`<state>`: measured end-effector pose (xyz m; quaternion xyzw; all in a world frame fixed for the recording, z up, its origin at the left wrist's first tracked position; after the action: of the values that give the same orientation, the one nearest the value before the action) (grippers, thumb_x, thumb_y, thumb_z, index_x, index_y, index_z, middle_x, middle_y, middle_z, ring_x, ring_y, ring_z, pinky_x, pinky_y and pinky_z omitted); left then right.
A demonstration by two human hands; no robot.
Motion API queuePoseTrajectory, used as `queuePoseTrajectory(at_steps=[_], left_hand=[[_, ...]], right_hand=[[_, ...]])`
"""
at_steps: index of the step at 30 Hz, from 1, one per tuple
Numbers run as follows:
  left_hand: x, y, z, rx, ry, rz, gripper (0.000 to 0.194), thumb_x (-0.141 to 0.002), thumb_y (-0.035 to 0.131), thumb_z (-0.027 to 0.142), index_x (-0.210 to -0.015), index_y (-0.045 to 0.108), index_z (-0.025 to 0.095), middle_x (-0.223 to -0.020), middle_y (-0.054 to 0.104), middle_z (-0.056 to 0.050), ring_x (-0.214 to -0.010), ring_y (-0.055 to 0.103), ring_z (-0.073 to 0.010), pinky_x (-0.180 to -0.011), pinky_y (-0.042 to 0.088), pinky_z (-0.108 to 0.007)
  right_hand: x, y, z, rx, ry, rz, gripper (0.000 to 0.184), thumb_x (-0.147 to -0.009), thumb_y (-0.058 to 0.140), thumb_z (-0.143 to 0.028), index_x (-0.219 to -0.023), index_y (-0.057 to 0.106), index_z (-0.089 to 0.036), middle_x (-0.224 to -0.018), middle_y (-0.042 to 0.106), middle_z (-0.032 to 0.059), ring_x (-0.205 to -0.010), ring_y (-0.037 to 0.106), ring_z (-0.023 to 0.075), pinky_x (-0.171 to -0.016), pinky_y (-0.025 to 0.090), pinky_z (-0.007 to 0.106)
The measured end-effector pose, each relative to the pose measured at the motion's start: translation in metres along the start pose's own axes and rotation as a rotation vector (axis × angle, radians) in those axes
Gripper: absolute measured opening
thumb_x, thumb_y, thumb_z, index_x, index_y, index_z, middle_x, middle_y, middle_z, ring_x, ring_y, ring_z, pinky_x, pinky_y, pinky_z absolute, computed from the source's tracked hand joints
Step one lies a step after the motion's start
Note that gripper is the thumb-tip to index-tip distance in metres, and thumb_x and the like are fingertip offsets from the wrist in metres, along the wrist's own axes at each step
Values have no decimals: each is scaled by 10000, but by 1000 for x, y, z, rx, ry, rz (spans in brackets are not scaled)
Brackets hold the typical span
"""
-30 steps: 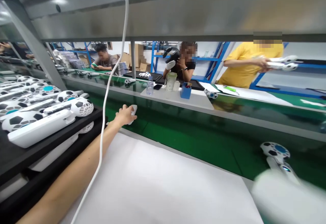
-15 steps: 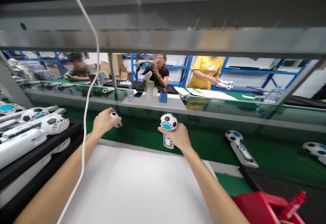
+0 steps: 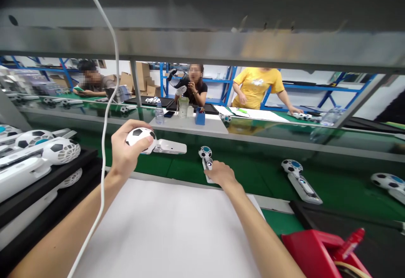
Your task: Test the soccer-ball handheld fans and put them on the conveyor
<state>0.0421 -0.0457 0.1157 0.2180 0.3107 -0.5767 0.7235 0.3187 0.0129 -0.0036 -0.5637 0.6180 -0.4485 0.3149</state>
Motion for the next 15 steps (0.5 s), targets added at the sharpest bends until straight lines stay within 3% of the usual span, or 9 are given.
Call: queuePoseTrajectory(at_steps=[3, 6, 9, 11, 15], left_hand=[[1, -1, 8, 48, -30, 1, 205, -688, 736, 312, -838, 675, 185, -738, 637, 20, -591, 534, -122, -504, 395, -217], [1, -1, 14, 113, -83, -57, 171, -680, 724, 294, -806, 685, 185, -691, 635, 20, -549, 516, -122, -482, 380, -226], [2, 0, 18, 208, -166, -135, 153, -673, 718, 283, -781, 692, 177, -700, 649, 8, -555, 525, -125, -479, 378, -228], [2, 1, 18, 267, -239, -174, 157, -668, 710, 286, -775, 693, 172, -711, 656, 2, -554, 535, -127, -471, 377, -227], [1, 0, 21, 320, -338, -196, 169, -640, 682, 292, -738, 694, 156, -674, 651, -8, -515, 531, -127, -441, 368, -227]], right_hand=[[23, -23, -23, -79, -184, 153, 359, -965, 556, -351, -1239, 588, -122, -1216, 593, 173, -1120, 581, 279, -967, 458, 445], [56, -44, -52, -226, -436, 253, 486, -1032, 353, -459, -1449, 394, -212, -1402, 491, 117, -1238, 520, 210, -1012, 447, 329], [95, -51, -78, -345, -742, 177, 551, -987, 468, -483, -1477, 347, -262, -1418, 496, 70, -1233, 529, 191, -1001, 460, 297], [117, -48, -90, -329, -901, 84, 570, -959, 541, -369, -1481, 346, -249, -1389, 531, 81, -1184, 560, 212, -975, 468, 325], [137, -41, -99, -194, -945, 38, 620, -925, 470, -170, -1512, 271, -181, -1293, 584, 115, -1033, 607, 231, -873, 490, 351]])
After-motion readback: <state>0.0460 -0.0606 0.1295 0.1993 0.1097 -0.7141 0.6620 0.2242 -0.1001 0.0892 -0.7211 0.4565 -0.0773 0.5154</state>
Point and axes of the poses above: each hand's wrist, its own x-axis away from the middle knuckle, its own y-axis out of the palm, z = x × y, the point moved 3 cm from there along -x, towards the middle knuckle
